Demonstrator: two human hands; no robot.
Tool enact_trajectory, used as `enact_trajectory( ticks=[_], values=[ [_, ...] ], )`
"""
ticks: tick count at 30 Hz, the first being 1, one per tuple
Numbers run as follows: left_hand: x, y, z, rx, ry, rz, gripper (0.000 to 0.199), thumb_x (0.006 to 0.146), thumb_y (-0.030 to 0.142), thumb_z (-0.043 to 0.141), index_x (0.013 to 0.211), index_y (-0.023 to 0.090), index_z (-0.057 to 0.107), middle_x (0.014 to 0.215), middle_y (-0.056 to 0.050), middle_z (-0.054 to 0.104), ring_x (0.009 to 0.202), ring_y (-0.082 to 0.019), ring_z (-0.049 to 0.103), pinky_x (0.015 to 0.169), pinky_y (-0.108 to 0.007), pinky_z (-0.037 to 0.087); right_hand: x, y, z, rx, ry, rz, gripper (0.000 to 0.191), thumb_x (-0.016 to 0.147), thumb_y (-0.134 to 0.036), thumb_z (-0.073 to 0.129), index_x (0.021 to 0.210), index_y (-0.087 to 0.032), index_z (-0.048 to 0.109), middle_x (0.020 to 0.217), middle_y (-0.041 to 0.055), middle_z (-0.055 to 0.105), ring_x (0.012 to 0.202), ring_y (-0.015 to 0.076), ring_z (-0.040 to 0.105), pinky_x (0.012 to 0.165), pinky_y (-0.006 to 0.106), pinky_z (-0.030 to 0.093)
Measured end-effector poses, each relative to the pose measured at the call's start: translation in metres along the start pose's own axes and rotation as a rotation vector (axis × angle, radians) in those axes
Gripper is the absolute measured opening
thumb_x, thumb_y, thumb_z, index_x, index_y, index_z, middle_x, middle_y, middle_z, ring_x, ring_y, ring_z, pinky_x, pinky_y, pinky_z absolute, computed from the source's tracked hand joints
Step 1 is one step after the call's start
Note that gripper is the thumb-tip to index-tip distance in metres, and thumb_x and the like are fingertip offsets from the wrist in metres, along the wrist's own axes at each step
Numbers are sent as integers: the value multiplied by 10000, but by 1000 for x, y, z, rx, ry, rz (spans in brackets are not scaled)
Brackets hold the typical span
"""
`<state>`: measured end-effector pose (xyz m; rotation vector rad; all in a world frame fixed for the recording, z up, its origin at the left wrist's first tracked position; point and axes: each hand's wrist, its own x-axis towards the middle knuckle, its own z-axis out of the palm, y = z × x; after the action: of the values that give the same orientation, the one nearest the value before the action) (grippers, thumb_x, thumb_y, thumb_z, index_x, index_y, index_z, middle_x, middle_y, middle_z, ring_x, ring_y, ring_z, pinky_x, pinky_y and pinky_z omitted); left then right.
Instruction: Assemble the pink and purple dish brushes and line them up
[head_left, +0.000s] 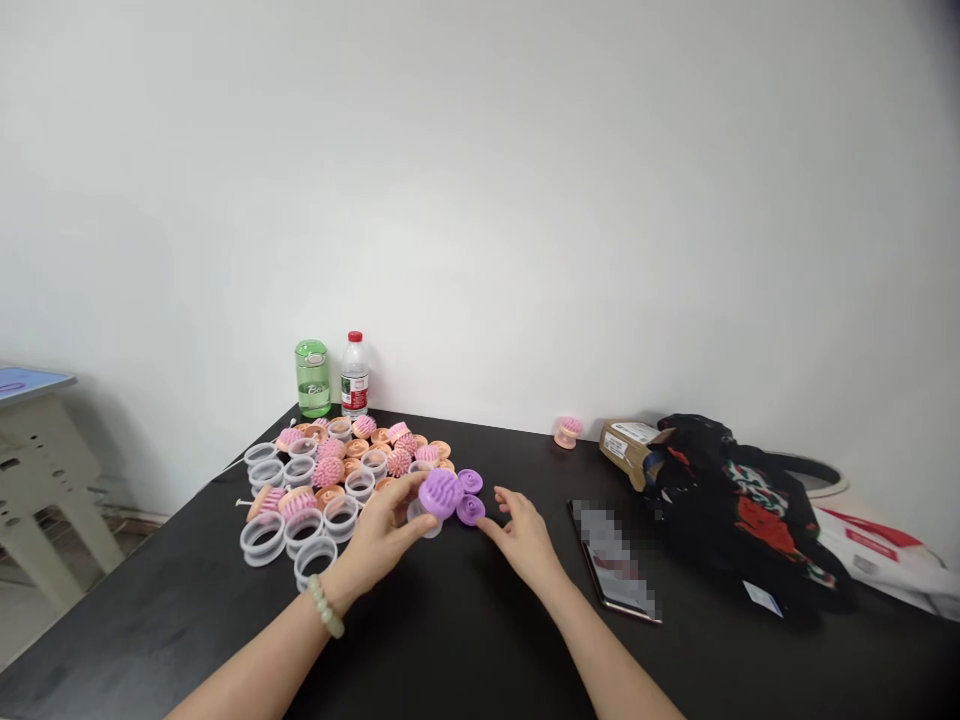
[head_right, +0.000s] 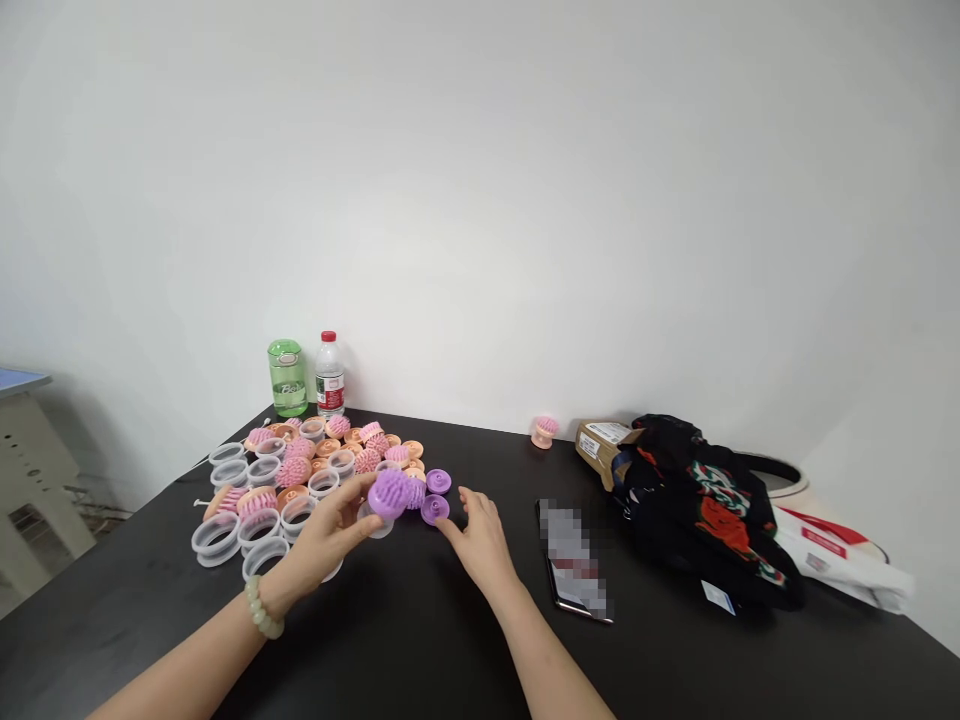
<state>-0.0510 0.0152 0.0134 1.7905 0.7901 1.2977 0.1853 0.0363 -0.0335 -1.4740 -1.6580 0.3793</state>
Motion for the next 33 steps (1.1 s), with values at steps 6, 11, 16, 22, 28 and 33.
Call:
enact_trajectory(
  ticks=[6,11,16,22,28,33],
  values=[
    [1,-2,6,-383,49,-207,495,719,352,812,1141,212,594,1184,-96,655,1091,-276,616,885,-367,513,2,-6,19,-135,-71,-91,293,680,-269,783,938,-199,662,988,108,658,1018,340,554,913,487,470],
    [-2,1,4,-381,42,-210,600,687,279,838,1214,252,552,1322,-84,552,1195,-291,547,920,-361,493,-1,-11,12,-167,-90,-97,308,717,-129,697,1003,-181,596,1029,111,627,995,306,581,877,454,487],
    [-2,-1,4,-292,30,-216,547,688,301,831,1149,236,543,1197,-63,562,1135,-271,548,897,-352,475,-16,-25,0,-92,-124,-184,499,705,-28,614,1156,-221,525,1183,78,569,1063,234,594,923,378,489],
    [-3,1,9,-169,4,-238,551,672,325,817,1116,234,503,1066,-36,576,1010,-246,556,845,-361,461,-31,-56,1,166,-207,-201,508,671,-15,639,1121,-237,559,1109,35,605,779,161,609,635,269,502],
    [-4,13,4,18,-57,-189,452,700,372,796,1064,237,565,1024,-16,584,948,-226,535,813,-333,435,-32,-59,-7,201,-124,-234,492,651,-51,777,1077,-234,612,1072,33,633,888,198,621,766,318,536],
    [-4,20,3,55,-69,-210,389,719,415,771,986,221,565,893,14,561,810,-178,493,711,-284,417,-32,-53,-8,239,-51,-411,529,720,-154,813,1197,-250,607,1137,63,615,975,225,644,828,328,560]
  ],
)
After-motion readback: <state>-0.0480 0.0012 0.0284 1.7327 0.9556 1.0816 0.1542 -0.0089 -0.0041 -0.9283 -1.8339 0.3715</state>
